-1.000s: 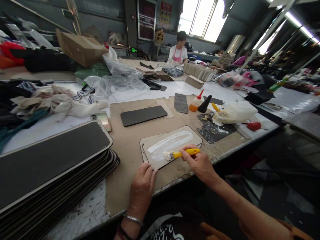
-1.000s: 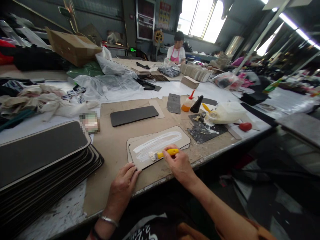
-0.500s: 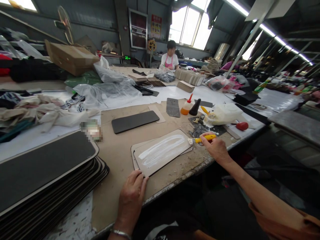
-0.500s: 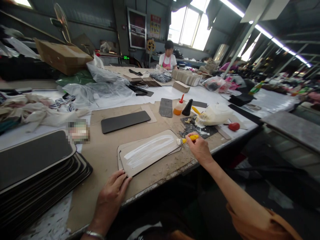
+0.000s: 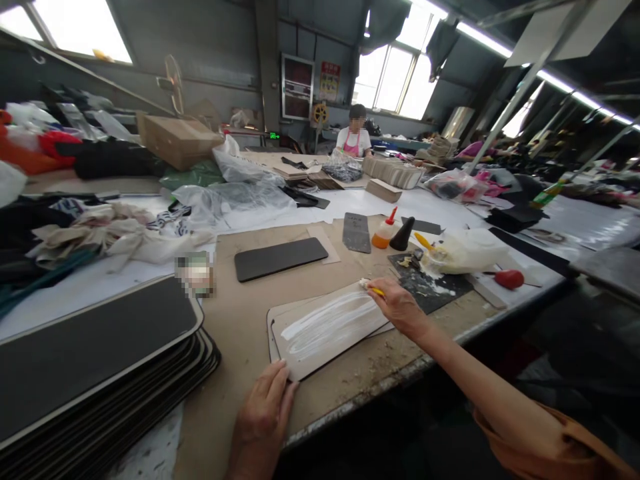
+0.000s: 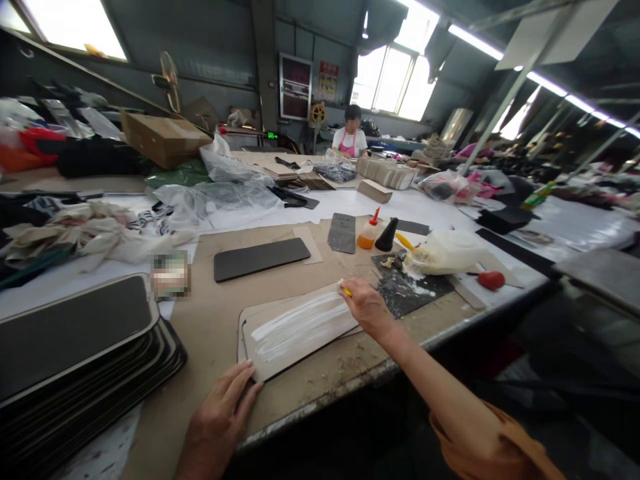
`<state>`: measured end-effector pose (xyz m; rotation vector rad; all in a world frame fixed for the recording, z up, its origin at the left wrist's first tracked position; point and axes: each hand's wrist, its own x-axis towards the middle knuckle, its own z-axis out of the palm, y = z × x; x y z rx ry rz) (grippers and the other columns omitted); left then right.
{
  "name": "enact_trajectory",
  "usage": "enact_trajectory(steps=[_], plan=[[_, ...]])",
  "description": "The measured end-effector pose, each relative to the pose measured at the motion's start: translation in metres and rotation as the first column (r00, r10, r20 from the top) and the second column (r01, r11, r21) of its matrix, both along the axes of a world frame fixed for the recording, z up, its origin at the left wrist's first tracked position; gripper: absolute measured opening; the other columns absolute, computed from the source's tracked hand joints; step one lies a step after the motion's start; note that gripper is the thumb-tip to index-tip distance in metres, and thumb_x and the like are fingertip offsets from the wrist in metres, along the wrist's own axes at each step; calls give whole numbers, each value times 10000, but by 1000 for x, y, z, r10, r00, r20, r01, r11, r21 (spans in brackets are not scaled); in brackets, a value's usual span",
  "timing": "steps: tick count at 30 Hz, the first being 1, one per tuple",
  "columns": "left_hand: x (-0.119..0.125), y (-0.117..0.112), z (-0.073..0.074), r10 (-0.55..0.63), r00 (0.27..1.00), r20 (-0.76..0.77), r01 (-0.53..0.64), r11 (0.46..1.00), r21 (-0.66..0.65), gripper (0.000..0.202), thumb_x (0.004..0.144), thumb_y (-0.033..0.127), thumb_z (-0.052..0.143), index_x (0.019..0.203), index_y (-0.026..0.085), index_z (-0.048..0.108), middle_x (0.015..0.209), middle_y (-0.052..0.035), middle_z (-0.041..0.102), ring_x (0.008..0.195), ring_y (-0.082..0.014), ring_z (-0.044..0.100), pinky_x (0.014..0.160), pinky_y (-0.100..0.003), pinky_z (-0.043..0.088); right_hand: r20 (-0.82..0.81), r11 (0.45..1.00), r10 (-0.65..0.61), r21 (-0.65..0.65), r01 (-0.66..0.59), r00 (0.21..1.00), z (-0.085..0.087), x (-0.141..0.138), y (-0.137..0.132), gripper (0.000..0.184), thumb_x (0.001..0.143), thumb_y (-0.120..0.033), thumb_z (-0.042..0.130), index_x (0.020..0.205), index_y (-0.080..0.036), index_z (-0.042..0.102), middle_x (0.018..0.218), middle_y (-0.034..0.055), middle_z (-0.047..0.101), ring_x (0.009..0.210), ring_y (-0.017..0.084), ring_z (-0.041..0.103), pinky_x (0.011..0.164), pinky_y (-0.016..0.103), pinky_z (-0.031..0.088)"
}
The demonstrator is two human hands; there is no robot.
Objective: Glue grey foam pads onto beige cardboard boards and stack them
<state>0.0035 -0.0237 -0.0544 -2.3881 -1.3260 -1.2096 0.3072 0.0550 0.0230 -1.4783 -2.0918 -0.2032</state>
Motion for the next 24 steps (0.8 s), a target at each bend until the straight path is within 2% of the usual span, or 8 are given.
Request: enact_trajectory(steps=[6,10,13,19,22,24], plan=[[1,-2,2,11,1000,9,-11,999,-34,178,884,218,463,966,151,606,963,-90,678,903,-183,654,794,-298,561,9,977,210,-50,-209,978,2,-59,-16,152,863,-128,496,968,-196,583,912,80,649,891,214,589,805,353,505],[4,-4,5,25,999,26,-24,999,-24,184,887,189,444,941,145,614,956,-100,669,892,-185,651,782,-304,563,8,934,353,-64,-352,936,3,-106,-28,135,858,-99,505,941,-168,586,923,89,647,913,203,567,811,317,496],[5,-4,7,30,999,43,-28,999,-35,173,883,189,453,936,153,613,946,-95,655,875,-181,647,766,-299,565,42,900,433,-81,-429,900,5,-131,-33,101,858,-112,514,906,-156,592,895,85,650,879,199,561,794,304,495],[3,-5,13,-17,997,69,22,997,-68,149,875,193,469,948,163,595,911,-85,634,863,-174,632,761,-286,555,45,813,575,-138,-565,817,17,-146,-47,167,881,-90,440,831,-143,591,872,87,646,842,181,560,785,276,490],[2,-6,15,-35,997,76,41,996,-73,175,892,209,437,956,164,594,898,-79,635,851,-165,631,750,-272,553,-67,791,590,-151,-593,805,20,-142,-59,183,870,-74,425,874,-145,594,873,85,650,849,177,566,791,270,490],[2,-6,15,-30,998,61,33,998,-50,176,894,226,442,943,159,597,895,-83,637,843,-167,631,745,-274,554,-200,797,552,-161,-583,810,21,-138,-67,168,868,-90,444,911,-149,595,886,86,651,862,173,575,797,270,489]])
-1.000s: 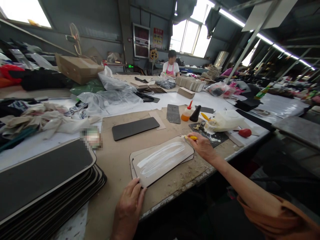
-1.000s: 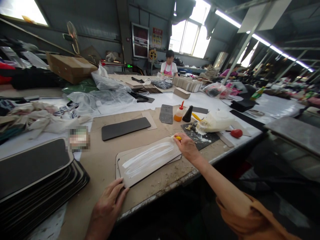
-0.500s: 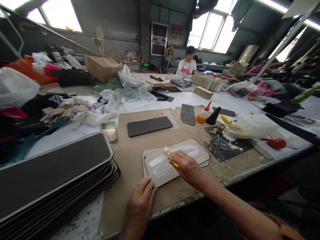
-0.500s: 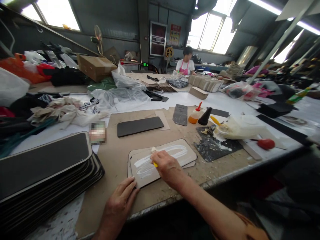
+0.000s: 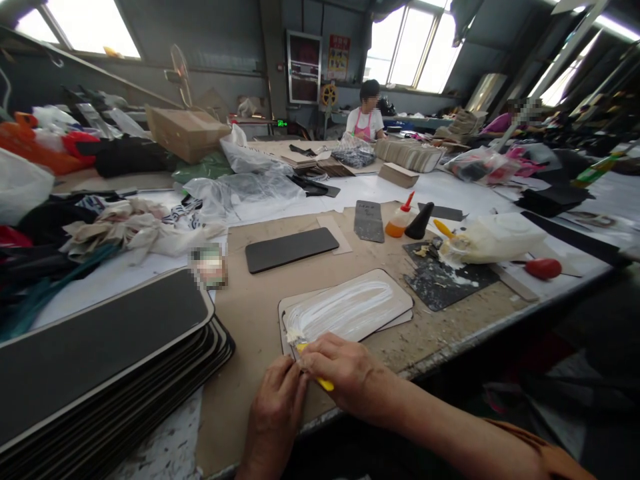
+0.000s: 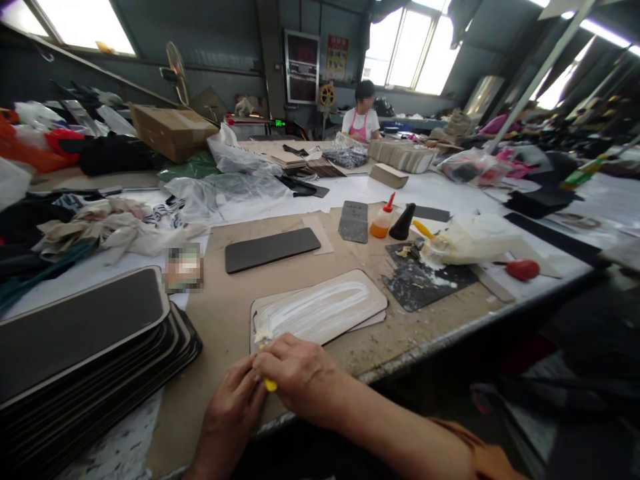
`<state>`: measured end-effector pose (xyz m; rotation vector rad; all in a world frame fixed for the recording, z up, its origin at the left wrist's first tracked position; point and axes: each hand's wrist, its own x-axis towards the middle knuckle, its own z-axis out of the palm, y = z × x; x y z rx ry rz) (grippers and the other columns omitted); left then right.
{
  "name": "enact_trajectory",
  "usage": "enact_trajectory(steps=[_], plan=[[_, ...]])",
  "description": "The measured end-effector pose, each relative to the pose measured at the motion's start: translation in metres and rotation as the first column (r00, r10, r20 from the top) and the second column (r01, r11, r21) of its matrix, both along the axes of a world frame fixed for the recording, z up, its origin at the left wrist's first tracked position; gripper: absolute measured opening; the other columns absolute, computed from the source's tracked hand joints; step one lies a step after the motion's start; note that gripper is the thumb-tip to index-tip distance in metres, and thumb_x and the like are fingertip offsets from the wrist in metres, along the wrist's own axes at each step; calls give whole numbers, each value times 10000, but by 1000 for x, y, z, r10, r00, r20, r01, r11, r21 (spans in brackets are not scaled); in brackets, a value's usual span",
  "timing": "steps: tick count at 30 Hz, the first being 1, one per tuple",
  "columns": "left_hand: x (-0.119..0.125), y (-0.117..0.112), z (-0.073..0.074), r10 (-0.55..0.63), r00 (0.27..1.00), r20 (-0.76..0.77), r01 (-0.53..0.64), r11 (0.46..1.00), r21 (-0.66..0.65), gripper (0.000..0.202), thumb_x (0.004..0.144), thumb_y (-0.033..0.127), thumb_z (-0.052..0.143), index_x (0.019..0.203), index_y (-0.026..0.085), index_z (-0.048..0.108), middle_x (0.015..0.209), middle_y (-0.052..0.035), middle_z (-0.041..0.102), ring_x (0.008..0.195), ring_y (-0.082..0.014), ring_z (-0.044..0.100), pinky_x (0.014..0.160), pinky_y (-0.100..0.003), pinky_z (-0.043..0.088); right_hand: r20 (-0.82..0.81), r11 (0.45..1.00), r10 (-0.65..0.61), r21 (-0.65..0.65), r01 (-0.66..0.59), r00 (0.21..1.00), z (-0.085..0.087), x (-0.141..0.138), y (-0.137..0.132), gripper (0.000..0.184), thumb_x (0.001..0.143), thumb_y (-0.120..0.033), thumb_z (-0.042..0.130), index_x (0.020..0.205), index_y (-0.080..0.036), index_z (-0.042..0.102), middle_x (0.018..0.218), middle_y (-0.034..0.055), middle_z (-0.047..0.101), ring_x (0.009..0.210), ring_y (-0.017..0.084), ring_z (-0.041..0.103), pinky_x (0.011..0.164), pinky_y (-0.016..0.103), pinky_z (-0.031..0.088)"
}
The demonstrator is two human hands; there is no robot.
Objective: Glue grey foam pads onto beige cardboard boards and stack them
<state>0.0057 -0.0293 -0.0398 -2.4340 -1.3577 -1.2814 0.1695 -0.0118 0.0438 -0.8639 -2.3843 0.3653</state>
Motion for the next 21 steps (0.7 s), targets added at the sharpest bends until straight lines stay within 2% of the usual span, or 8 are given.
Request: enact_trajectory(steps=[2,4,6,9,13,16,18,21], plan=[[0,0,-1,16,1000,-23,-16,999,28,165,887,226,461,934,152,601,892,-86,639,843,-172,631,753,-281,552,-147,992,-75,-114,58,986,-1,6,-4,146,874,-128,471,944,-155,597,908,87,653,889,169,587,817,278,486],[0,1,-2,30,999,-42,-28,998,49,157,882,218,474,925,146,606,878,-84,638,835,-173,632,753,-281,550,-294,959,-213,-246,142,932,-4,14,-5,121,874,-185,504,943,-167,601,902,71,654,884,160,603,820,274,489],[0,1,-3,29,998,-51,-26,998,52,160,882,214,474,926,142,610,881,-83,636,838,-173,633,761,-282,548,-373,899,-378,-367,239,847,-9,26,-1,112,864,-245,530,905,-179,610,856,45,651,831,149,617,775,255,501],[-1,1,-4,17,998,-67,-14,999,51,179,889,224,462,931,137,613,901,-88,632,852,-178,632,773,-297,547,-385,790,-578,-485,375,720,-19,55,12,184,848,-348,549,858,-177,617,808,35,636,717,141,617,678,247,516],[-2,1,-2,13,997,-81,-8,998,63,183,892,243,462,932,137,606,896,-85,623,840,-173,630,766,-296,546,-402,662,-744,-547,513,533,-29,109,33,344,761,-495,609,841,-161,604,784,53,634,625,163,626,612,291,538],[-1,2,1,9,996,-89,-3,997,72,186,896,245,455,927,135,601,887,-84,619,835,-167,628,768,-285,543,-406,573,-819,-549,609,404,-31,150,46,429,681,-560,647,811,-155,597,773,57,637,594,176,640,586,308,549],[-1,2,1,7,996,-93,0,997,77,188,896,243,454,924,130,602,884,-87,619,837,-168,627,771,-285,541,-402,529,-845,-535,659,353,-31,172,50,449,658,-577,655,803,-156,596,767,58,642,582,180,644,574,311,551],[-1,2,-1,3,996,-86,3,997,73,177,890,245,469,932,140,606,890,-82,622,841,-173,628,774,-293,540,-370,492,-865,-498,714,337,-29,191,46,424,683,-565,641,818,-166,599,759,57,654,585,185,649,571,308,548]])
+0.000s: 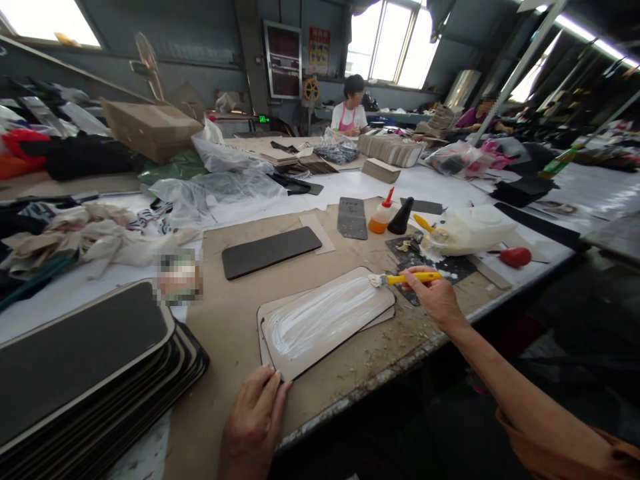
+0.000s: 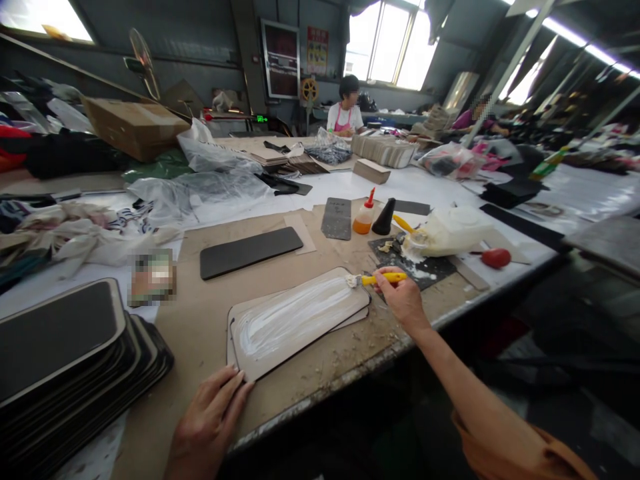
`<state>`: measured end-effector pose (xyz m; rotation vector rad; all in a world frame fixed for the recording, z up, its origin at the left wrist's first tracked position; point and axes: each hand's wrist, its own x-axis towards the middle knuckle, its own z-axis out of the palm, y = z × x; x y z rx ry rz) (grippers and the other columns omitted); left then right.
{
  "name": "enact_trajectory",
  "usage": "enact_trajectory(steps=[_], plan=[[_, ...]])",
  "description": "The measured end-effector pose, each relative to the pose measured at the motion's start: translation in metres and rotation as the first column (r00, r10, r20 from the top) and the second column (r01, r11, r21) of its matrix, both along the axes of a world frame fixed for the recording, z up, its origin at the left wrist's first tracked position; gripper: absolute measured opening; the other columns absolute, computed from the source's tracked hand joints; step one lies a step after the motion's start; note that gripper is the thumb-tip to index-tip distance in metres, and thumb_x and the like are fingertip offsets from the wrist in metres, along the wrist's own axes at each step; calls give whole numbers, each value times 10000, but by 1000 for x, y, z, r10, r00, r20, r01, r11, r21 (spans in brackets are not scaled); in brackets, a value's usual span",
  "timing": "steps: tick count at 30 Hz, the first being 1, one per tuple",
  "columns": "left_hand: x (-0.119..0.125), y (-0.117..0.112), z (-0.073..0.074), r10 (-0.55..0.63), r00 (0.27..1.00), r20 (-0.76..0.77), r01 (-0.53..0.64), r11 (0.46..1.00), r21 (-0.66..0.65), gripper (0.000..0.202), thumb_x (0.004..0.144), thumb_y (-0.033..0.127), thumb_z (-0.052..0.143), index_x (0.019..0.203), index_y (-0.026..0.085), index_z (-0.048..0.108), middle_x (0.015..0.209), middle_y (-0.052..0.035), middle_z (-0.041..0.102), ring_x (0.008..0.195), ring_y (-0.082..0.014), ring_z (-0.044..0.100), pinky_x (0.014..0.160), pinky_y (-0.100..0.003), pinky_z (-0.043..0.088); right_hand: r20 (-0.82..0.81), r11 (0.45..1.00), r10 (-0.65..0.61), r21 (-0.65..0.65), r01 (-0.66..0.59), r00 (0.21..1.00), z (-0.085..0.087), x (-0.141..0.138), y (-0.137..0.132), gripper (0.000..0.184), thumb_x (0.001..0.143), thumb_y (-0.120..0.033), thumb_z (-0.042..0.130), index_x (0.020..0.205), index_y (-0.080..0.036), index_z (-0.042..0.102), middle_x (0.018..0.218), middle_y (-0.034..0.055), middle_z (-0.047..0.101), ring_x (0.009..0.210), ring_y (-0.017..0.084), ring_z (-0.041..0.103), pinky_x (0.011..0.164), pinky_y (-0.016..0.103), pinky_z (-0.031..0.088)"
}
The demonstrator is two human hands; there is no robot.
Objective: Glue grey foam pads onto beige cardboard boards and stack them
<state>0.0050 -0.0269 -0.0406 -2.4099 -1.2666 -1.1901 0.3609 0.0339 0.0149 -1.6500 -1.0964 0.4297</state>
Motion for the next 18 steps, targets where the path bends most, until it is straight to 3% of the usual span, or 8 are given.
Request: enact_trajectory(steps=[5,11,18], plan=[[-1,-1,-4,-3,1000,7,3,999,-34,177,880,241,488,952,136,612,913,-90,629,860,-186,630,782,-311,543,176,999,2,-49,7,984,7,1,-20,321,763,-494,591,835,-182,608,770,50,655,627,183,645,613,300,527],[1,-1,2,12,999,48,-10,999,-49,138,864,217,516,922,163,628,876,-72,640,836,-179,640,771,-303,559,324,997,54,-68,-33,944,11,-24,-39,276,810,-457,537,855,-198,622,851,52,660,718,185,638,673,292,504],[1,-4,0,44,999,19,-42,996,-84,161,871,198,496,951,145,626,907,-85,652,868,-178,646,785,-304,570,180,983,186,-48,-180,966,12,-66,-52,340,789,-516,557,837,-188,631,827,66,660,670,189,639,613,287,530]])
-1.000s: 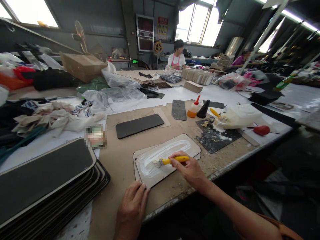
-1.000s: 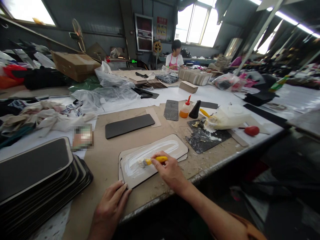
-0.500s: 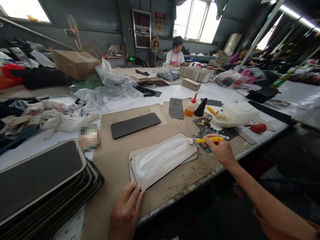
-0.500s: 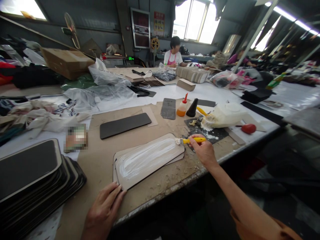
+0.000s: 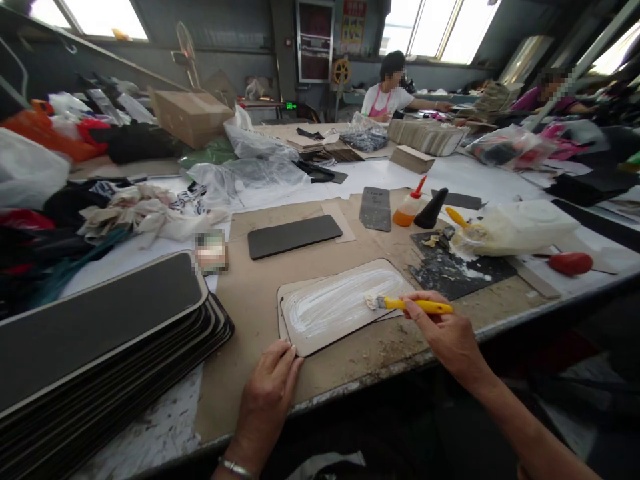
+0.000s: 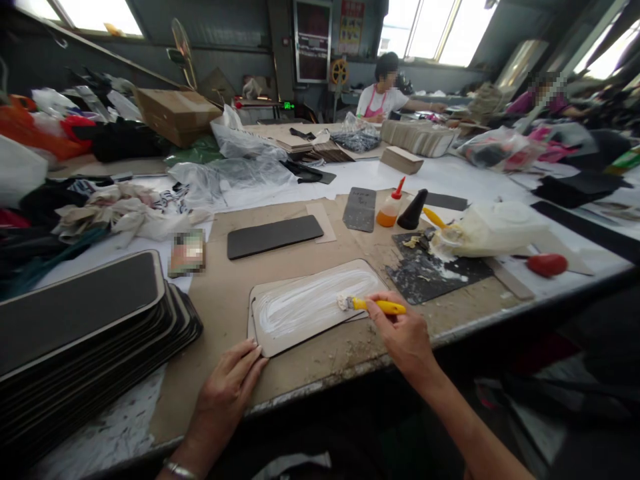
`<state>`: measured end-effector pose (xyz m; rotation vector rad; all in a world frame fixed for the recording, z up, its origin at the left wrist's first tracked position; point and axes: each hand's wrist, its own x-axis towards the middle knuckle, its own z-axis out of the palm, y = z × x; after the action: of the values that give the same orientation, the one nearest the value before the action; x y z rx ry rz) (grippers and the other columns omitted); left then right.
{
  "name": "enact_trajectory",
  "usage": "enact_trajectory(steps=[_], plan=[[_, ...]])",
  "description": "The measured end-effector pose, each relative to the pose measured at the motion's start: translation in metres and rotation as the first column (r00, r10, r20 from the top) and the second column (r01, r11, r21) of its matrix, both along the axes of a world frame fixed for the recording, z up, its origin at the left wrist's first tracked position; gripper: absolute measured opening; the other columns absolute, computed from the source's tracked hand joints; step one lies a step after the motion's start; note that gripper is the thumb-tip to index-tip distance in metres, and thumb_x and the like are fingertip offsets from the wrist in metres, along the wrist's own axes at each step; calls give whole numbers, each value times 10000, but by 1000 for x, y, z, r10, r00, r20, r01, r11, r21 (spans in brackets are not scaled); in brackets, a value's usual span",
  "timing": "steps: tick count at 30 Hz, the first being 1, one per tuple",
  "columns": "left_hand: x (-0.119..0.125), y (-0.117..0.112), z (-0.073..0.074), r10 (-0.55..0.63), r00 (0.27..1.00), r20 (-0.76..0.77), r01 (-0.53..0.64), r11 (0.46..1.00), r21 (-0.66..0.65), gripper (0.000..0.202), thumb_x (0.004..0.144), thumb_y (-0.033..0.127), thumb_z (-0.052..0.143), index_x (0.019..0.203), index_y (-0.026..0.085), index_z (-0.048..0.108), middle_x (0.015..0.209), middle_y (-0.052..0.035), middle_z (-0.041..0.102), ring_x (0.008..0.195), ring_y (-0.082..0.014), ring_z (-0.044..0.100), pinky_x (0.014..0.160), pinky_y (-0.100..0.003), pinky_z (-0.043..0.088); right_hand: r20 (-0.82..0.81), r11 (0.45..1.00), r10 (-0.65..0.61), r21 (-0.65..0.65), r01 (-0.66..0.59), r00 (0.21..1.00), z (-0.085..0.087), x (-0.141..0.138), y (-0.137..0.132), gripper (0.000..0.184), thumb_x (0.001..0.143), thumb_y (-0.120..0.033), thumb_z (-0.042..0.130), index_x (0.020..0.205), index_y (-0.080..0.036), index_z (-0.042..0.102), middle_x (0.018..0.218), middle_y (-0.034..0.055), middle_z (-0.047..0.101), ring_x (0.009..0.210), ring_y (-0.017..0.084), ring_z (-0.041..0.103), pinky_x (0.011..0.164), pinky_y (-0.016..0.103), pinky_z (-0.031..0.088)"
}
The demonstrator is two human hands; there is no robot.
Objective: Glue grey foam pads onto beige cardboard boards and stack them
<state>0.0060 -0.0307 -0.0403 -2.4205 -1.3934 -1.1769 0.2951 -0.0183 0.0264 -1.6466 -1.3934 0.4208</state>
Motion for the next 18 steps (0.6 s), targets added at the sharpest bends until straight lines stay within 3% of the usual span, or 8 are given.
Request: enact_trajectory(steps=[7,11,14,18], plan=[[-2,-3,-1,27,999,-20,-28,999,-44,175,878,195,483,968,158,628,938,-77,665,900,-173,649,809,-303,567,-329,969,215,-46,-242,919,-6,-65,-19,256,811,-433,584,870,-187,622,828,62,650,655,172,634,575,259,534],[-3,-4,-1,7,1000,-13,-8,999,-52,190,877,204,484,983,161,636,948,-79,667,912,-182,650,814,-312,566,-372,929,339,-14,-370,864,-11,-93,-26,226,835,-397,563,869,-184,629,798,48,633,668,158,620,592,245,523],[-5,-3,-4,-4,1000,-7,4,999,-36,197,879,213,482,997,174,635,963,-74,668,913,-177,651,822,-307,563,-304,935,335,-10,-354,892,-12,-80,-20,236,842,-401,551,861,-181,635,784,44,630,675,155,612,576,231,510],[-5,-1,-7,-9,1000,-13,9,1000,18,201,889,222,463,966,150,635,956,-88,665,904,-170,654,818,-286,560,-133,995,101,37,-97,986,-8,-30,6,294,813,-459,567,861,-175,626,812,56,640,684,168,621,625,259,517]])
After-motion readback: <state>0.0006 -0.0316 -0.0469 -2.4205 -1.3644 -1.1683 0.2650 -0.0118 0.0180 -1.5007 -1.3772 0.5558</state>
